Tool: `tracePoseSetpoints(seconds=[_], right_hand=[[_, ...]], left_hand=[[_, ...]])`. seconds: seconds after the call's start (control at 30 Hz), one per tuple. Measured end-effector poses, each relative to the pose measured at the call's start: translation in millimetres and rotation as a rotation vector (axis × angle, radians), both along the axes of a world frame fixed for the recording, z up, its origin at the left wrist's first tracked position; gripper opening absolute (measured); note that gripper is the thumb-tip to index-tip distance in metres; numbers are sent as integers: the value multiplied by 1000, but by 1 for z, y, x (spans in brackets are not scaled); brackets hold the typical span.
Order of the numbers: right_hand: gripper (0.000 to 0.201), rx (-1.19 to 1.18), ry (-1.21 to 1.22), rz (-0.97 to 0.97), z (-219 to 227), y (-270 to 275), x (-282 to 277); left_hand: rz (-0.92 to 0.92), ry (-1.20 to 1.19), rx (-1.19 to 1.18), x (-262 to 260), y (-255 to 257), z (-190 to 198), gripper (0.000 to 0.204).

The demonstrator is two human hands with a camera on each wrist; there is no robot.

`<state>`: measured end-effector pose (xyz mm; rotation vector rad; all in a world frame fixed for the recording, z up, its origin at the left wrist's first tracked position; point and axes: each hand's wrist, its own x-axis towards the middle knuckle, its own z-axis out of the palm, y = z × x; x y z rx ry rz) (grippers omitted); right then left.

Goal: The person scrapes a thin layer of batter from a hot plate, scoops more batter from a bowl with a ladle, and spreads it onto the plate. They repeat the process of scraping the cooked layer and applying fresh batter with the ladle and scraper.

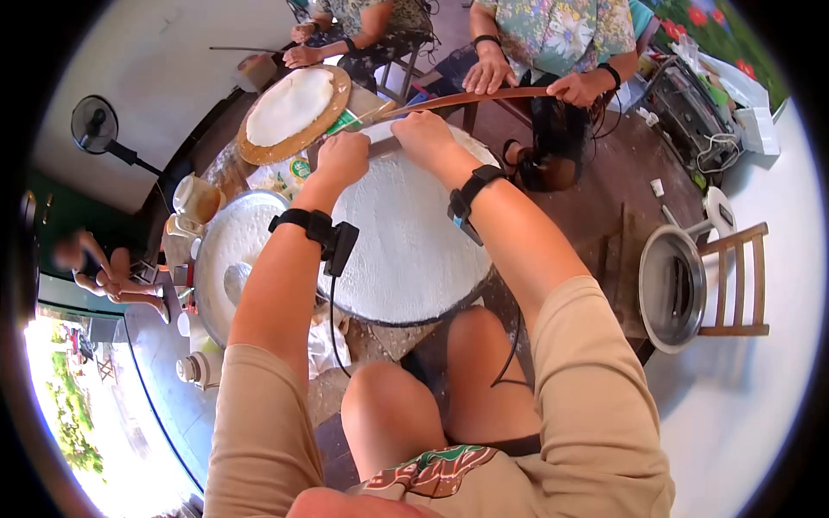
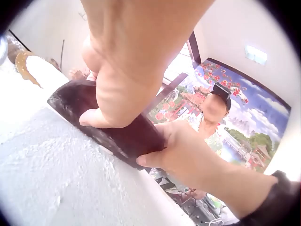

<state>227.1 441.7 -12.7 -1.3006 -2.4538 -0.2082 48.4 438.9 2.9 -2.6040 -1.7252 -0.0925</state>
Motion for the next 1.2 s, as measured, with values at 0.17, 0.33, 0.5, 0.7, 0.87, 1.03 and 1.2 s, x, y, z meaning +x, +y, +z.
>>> tracePoseSetpoints(seconds=[0.17, 0.33, 0.5, 0.7, 0.87, 1.03, 1.2], right_hand=[[7, -18, 0, -45, 7, -54, -1], [5, -36, 58, -48, 6, -113, 0], [4, 11, 101, -25, -4, -169, -3], [3, -22, 135, -24, -5, -230, -5], [4, -19, 145, 25, -9, -267, 10], [5, -1, 177, 44, -9, -290, 26], [8, -172, 171, 30, -18, -312, 45]], left_hand=[[-36, -28, -3, 0, -54, 13, 15], [-161, -39, 46, -7, -102, 7, 11], [-217, -96, 78, -16, -153, 3, 7], [-279, -130, 82, -17, -211, 3, 7], [-302, -149, 102, -5, -253, 0, 8], [-275, -140, 59, 9, -278, -1, 6], [-297, 35, -69, 17, -294, 7, 9]])
